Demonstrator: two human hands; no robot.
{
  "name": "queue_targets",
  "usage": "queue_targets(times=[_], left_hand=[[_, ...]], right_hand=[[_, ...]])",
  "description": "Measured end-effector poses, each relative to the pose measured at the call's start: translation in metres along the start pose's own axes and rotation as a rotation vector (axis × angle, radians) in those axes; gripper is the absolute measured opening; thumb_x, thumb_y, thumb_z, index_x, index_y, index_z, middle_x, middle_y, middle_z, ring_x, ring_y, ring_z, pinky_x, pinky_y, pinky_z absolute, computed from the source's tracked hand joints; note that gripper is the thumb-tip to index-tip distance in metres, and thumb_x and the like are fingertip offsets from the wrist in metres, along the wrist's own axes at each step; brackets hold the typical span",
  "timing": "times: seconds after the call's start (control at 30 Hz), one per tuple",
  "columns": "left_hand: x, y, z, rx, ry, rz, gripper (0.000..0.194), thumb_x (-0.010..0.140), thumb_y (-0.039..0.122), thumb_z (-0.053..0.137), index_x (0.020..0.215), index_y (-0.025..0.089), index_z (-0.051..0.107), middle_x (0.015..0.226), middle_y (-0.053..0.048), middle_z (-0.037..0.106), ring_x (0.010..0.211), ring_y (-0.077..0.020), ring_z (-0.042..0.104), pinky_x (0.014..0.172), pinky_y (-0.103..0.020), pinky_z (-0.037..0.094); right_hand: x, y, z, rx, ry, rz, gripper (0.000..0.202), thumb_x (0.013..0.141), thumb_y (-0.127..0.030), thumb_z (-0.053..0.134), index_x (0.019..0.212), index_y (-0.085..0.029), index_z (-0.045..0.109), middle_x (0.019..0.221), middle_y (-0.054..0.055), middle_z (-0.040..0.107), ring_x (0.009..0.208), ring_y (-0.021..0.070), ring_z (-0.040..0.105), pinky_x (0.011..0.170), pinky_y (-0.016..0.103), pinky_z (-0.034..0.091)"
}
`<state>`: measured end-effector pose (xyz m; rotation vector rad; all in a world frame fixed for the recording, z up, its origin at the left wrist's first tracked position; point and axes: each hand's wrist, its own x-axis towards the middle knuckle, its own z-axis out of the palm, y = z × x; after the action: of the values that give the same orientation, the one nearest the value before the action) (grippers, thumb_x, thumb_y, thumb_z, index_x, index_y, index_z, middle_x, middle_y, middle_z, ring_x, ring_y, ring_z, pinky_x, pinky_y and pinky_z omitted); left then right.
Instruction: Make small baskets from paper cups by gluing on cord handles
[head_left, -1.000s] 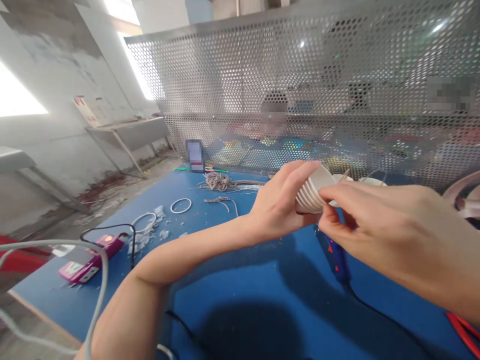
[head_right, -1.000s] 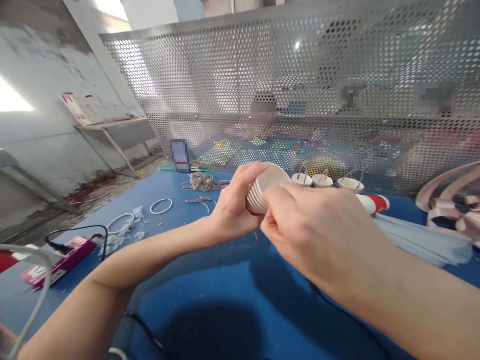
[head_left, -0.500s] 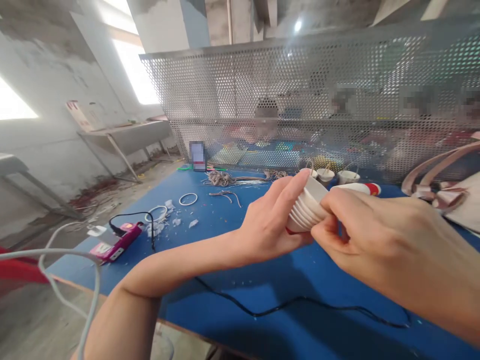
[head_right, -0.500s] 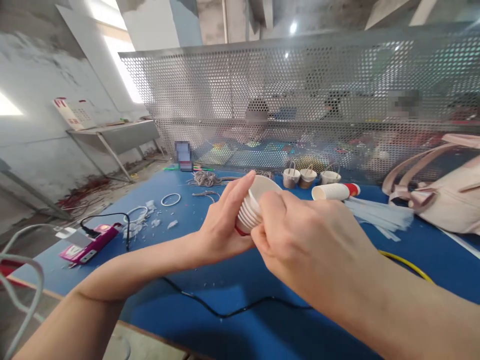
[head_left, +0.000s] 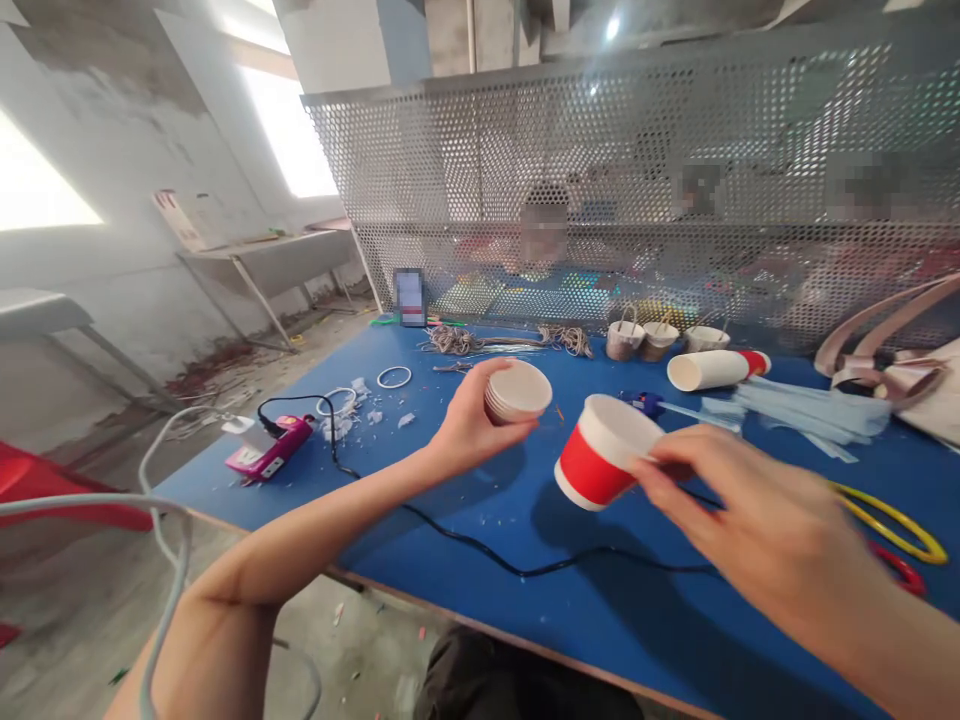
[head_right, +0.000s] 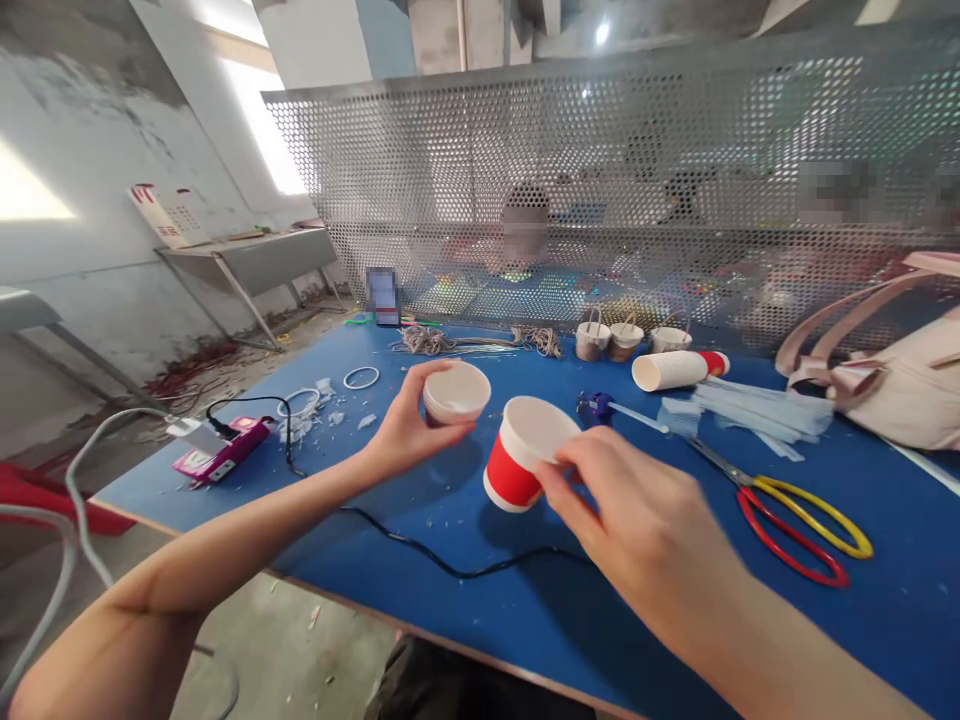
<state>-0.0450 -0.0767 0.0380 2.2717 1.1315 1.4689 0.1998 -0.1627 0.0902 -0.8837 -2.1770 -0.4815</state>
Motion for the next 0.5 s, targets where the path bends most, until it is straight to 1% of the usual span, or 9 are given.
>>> queue_targets(times=[0.03, 0.1, 0.13, 0.2, 0.27, 0.3, 0.37, 0.43, 0.5], left_hand=[[0.002, -0.006, -0.002, -0.007, 0.018, -0.087, 0.057, 0.066, 0.025, 0.072, 0.115, 0.02, 0.043, 0.116, -0.011, 0.058, 0.104, -0.0235, 0.059, 0.092, -0.041, 0.046], [0.009, -0.017, -0.007, 0.003, 0.055, -0.207, 0.054, 0.066, 0.026, 0.071, 0.112, 0.019, 0.042, 0.113, -0.009, 0.059, 0.098, -0.0211, 0.06, 0.09, -0.039, 0.047], [0.013, -0.022, -0.008, 0.018, 0.084, -0.238, 0.055, 0.064, 0.027, 0.072, 0.11, 0.019, 0.042, 0.113, -0.009, 0.059, 0.098, -0.0207, 0.06, 0.09, -0.038, 0.046], [0.02, -0.031, -0.009, 0.043, 0.12, -0.285, 0.055, 0.063, 0.027, 0.073, 0.108, 0.02, 0.042, 0.113, -0.008, 0.058, 0.099, -0.0208, 0.06, 0.09, -0.038, 0.045], [0.026, -0.039, -0.007, 0.047, 0.132, -0.28, 0.055, 0.063, 0.027, 0.073, 0.108, 0.02, 0.041, 0.115, -0.009, 0.057, 0.101, -0.021, 0.059, 0.091, -0.038, 0.044], [0.029, -0.042, -0.004, 0.042, 0.13, -0.266, 0.055, 0.064, 0.027, 0.072, 0.109, 0.019, 0.041, 0.116, -0.01, 0.057, 0.103, -0.021, 0.058, 0.092, -0.038, 0.044], [0.034, -0.047, 0.003, 0.029, 0.119, -0.242, 0.056, 0.064, 0.026, 0.072, 0.11, 0.019, 0.041, 0.117, -0.01, 0.056, 0.104, -0.0211, 0.057, 0.093, -0.038, 0.043], [0.04, -0.05, 0.011, 0.013, 0.106, -0.233, 0.058, 0.064, 0.026, 0.072, 0.112, 0.018, 0.041, 0.116, -0.011, 0.056, 0.105, -0.0214, 0.057, 0.094, -0.038, 0.043], [0.047, -0.052, 0.021, -0.023, 0.096, -0.223, 0.058, 0.065, 0.025, 0.071, 0.113, 0.017, 0.04, 0.116, -0.011, 0.056, 0.105, -0.0211, 0.058, 0.094, -0.038, 0.043]], right_hand=[[-0.003, -0.002, 0.018, 0.037, -0.036, 0.009, 0.011, 0.093, -0.02, 0.049, 0.083, -0.017, 0.052, 0.068, 0.002, 0.06, 0.057, 0.0135, 0.061, 0.055, 0.024, 0.046], [-0.009, -0.003, 0.054, 0.034, -0.105, 0.031, 0.016, 0.094, -0.019, 0.047, 0.08, -0.017, 0.054, 0.068, 0.003, 0.06, 0.056, 0.0148, 0.06, 0.054, 0.025, 0.046], [-0.012, -0.002, 0.071, 0.023, -0.146, 0.026, 0.018, 0.094, -0.018, 0.045, 0.079, -0.016, 0.055, 0.069, 0.004, 0.061, 0.06, 0.0164, 0.062, 0.055, 0.026, 0.047], [-0.018, -0.001, 0.097, 0.017, -0.261, -0.018, 0.022, 0.093, -0.009, 0.04, 0.08, -0.015, 0.057, 0.07, 0.006, 0.062, 0.062, 0.0175, 0.064, 0.055, 0.026, 0.048], [-0.02, -0.001, 0.112, 0.023, -0.313, -0.051, 0.024, 0.09, -0.004, 0.039, 0.084, -0.014, 0.059, 0.071, 0.006, 0.064, 0.062, 0.0175, 0.064, 0.053, 0.026, 0.048], [-0.02, -0.001, 0.115, 0.027, -0.321, -0.057, 0.023, 0.09, -0.004, 0.04, 0.089, -0.013, 0.06, 0.074, 0.007, 0.065, 0.062, 0.0176, 0.065, 0.052, 0.026, 0.049], [-0.017, -0.004, 0.112, 0.032, -0.302, -0.045, 0.021, 0.091, -0.009, 0.042, 0.102, -0.01, 0.059, 0.089, 0.011, 0.068, 0.066, 0.0189, 0.067, 0.052, 0.028, 0.051], [-0.012, -0.006, 0.098, 0.035, -0.243, -0.035, 0.025, 0.091, -0.014, 0.044, 0.112, -0.007, 0.056, 0.105, 0.016, 0.067, 0.073, 0.0208, 0.069, 0.054, 0.029, 0.054], [-0.007, -0.006, 0.076, 0.04, -0.144, -0.072, 0.027, 0.09, -0.01, 0.043, 0.115, -0.009, 0.054, 0.106, 0.016, 0.068, 0.082, 0.0214, 0.07, 0.064, 0.03, 0.057]])
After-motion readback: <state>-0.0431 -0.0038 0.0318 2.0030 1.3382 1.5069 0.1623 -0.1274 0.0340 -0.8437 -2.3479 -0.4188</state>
